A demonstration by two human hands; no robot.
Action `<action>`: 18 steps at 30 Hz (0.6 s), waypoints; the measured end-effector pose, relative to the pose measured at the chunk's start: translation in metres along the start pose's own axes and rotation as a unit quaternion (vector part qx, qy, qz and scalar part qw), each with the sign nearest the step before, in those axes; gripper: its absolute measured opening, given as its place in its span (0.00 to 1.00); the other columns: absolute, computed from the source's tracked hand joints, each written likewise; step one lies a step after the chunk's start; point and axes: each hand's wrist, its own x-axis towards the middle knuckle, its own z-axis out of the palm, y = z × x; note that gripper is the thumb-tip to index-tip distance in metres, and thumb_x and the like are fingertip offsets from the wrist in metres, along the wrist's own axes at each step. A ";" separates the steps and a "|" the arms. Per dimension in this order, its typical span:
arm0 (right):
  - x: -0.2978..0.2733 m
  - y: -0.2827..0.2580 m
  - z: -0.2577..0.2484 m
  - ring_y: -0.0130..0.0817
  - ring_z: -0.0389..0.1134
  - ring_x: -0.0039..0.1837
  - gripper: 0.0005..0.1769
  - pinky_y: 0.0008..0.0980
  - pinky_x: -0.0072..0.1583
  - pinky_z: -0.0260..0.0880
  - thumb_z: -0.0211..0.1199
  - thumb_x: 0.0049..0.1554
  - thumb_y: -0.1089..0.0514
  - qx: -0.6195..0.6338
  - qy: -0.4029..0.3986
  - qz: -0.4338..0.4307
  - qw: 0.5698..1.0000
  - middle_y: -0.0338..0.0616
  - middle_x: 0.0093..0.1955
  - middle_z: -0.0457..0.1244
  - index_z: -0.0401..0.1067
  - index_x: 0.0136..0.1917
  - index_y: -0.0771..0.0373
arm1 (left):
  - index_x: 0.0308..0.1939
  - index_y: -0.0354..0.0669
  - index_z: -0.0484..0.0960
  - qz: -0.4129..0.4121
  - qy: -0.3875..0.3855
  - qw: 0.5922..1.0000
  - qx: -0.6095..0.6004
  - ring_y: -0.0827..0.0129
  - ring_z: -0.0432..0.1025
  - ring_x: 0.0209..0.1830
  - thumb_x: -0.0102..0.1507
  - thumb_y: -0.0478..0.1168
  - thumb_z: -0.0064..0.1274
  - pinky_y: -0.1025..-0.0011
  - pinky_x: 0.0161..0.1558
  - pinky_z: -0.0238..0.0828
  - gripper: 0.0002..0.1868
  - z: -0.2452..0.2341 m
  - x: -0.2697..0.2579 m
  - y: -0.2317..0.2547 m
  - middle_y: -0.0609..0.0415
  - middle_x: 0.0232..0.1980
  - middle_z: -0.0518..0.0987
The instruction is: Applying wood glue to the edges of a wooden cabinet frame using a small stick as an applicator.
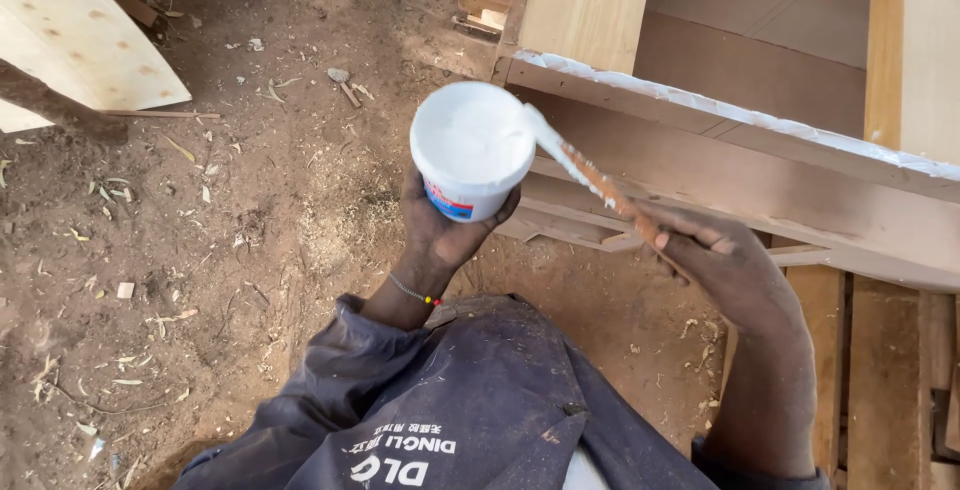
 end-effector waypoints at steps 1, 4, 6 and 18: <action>0.000 -0.007 0.002 0.29 0.57 0.38 0.27 0.29 0.41 0.63 0.61 0.58 0.53 0.002 0.000 0.001 1.000 0.40 0.47 0.68 0.76 0.70 0.58 | 0.71 0.55 0.70 -0.001 0.001 1.000 0.001 0.37 0.64 0.68 0.57 0.62 0.54 0.39 0.54 0.73 0.39 0.001 0.004 0.001 0.40 0.74 0.68; 0.005 -0.023 0.009 0.31 0.58 0.38 0.27 0.30 0.42 0.57 0.58 0.60 0.40 -0.097 0.102 0.069 0.988 0.43 0.36 0.66 0.76 0.70 0.45 | 0.71 0.54 0.68 -0.020 -0.044 0.998 -0.029 0.34 0.62 0.69 0.55 0.65 0.55 0.37 0.60 0.67 0.43 0.012 0.010 0.007 0.38 0.74 0.66; 0.015 -0.027 0.013 0.41 0.66 0.68 0.24 0.50 0.68 0.62 0.57 0.62 0.51 -0.169 0.163 0.013 0.972 0.46 0.72 0.64 0.69 0.72 0.49 | 0.69 0.50 0.70 0.017 -0.045 0.999 -0.016 0.34 0.63 0.68 0.56 0.59 0.53 0.35 0.60 0.68 0.39 0.023 0.008 0.008 0.38 0.73 0.67; 0.041 -0.018 0.045 0.56 0.71 0.56 0.28 0.53 0.55 0.73 0.55 0.62 0.71 -0.326 0.192 -0.153 0.913 0.60 0.55 0.67 0.72 0.73 0.58 | 0.63 0.50 0.75 0.062 0.086 0.994 0.003 0.40 0.74 0.59 0.59 0.59 0.50 0.37 0.56 0.74 0.32 0.010 -0.033 0.003 0.45 0.60 0.77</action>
